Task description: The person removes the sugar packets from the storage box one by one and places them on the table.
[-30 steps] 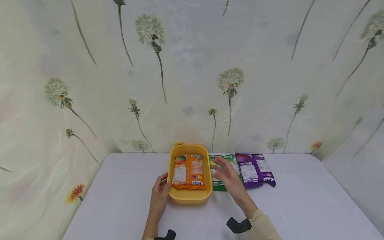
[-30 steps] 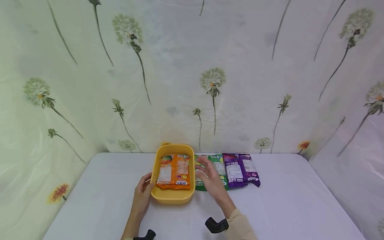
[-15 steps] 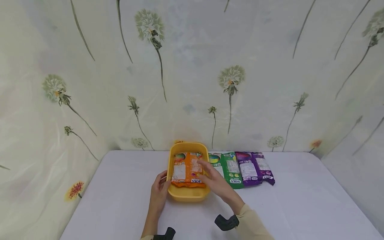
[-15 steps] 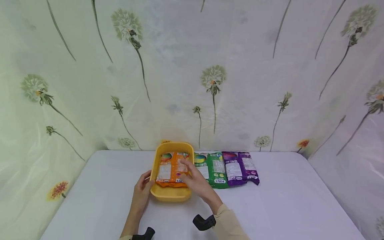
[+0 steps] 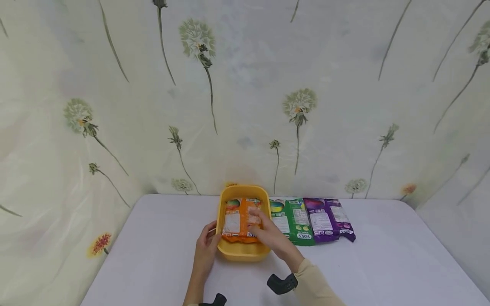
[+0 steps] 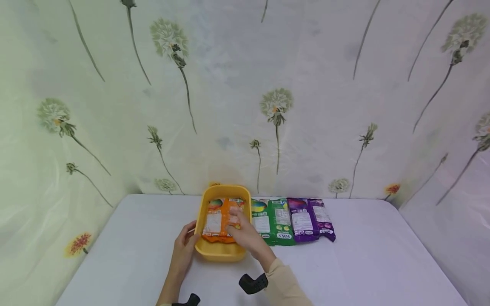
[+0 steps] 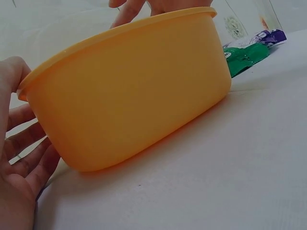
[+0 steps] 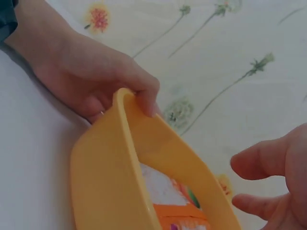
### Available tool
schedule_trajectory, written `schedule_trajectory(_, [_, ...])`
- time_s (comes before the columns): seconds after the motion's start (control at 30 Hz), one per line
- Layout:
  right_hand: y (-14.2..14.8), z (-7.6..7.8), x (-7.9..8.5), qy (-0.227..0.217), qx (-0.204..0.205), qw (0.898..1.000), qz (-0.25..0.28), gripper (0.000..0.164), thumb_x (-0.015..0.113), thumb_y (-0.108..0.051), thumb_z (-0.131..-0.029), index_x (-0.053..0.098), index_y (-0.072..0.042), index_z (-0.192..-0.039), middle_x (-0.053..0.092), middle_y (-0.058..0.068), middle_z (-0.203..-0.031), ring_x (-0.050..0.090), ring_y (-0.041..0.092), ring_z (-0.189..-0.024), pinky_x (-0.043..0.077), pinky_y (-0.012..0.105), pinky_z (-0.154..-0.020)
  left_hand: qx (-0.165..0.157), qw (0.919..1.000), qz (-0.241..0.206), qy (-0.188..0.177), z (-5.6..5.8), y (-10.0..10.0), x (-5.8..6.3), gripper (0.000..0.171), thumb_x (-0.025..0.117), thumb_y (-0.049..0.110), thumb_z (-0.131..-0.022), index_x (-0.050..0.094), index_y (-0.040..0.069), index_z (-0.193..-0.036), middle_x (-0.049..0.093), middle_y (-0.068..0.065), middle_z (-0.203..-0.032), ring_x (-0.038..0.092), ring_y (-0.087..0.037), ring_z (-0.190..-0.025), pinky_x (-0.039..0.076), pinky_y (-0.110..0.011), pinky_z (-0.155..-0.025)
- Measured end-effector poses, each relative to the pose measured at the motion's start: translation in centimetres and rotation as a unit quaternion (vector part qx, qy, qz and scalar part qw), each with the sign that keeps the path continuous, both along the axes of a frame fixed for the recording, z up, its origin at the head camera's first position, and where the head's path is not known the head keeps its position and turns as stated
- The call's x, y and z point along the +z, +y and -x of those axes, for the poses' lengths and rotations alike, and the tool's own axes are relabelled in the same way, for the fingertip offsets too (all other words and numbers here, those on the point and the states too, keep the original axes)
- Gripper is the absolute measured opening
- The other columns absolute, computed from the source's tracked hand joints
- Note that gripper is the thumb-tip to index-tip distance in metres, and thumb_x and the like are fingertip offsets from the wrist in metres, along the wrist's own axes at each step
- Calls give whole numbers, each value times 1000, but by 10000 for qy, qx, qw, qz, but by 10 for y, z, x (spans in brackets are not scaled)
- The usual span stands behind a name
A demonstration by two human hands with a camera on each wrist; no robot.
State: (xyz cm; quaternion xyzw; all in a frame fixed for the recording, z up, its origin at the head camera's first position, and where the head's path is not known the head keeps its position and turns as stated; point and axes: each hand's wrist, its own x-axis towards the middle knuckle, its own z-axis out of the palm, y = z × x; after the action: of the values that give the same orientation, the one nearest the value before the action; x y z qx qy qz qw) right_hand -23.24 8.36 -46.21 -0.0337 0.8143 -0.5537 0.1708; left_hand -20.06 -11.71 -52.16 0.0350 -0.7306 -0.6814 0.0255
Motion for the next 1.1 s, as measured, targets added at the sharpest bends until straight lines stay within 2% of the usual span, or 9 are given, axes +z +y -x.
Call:
schedule_trajectory(0.17, [-6,-2,-7,-108,-300,9995,-35,55,55,-31,-93,33,-20,-143,31,15,-150,31,39,-135,25,63,-109,-29,10000,-6,-59,-1,1,-3,42,53,14,-95,47,12,-136,50,-12,-135,52,-27,-122,48,-25,-98])
schedule_trajectory(0.3, [-6,0,-10,-230,-392,9990,-32,58,55,-36,-93,32,-20,-144,32,17,-150,34,39,-133,27,64,-108,-17,9999,15,-110,-1,2,-3,42,52,13,-94,47,12,-136,51,-13,-134,53,-27,-121,48,-26,-97])
schedule_trajectory(0.43, [-4,5,-11,-373,-409,9982,238,62,53,-41,-93,29,-17,-145,32,17,-149,36,39,-133,28,62,-108,-34,10000,10,-5,0,3,-3,42,52,13,-95,47,11,-136,51,-14,-134,54,-27,-121,49,-24,-96])
schedule_trajectory(0.67, [-3,13,-11,-851,-788,9900,798,58,53,-34,-93,31,-13,-143,31,17,-148,33,36,-134,26,58,-112,-112,9999,-20,26,0,5,1,43,52,13,-95,45,10,-137,49,-14,-136,52,-29,-122,48,-22,-96])
schedule_trajectory(0.93, [-7,16,-12,-907,-783,9881,966,50,53,-30,-94,39,-12,-139,38,16,-143,39,35,-128,31,55,-109,61,10000,57,7,0,2,2,41,52,10,-94,48,8,-135,52,-14,-133,54,-28,-120,49,-24,-96])
schedule_trajectory(1.1, [-6,16,-11,-961,-791,9857,1137,46,53,-27,-94,43,-11,-136,38,16,-143,38,35,-128,31,55,-110,37,10000,6,-9,1,2,1,41,52,10,-94,48,8,-135,52,-14,-133,54,-27,-121,49,-24,-97])
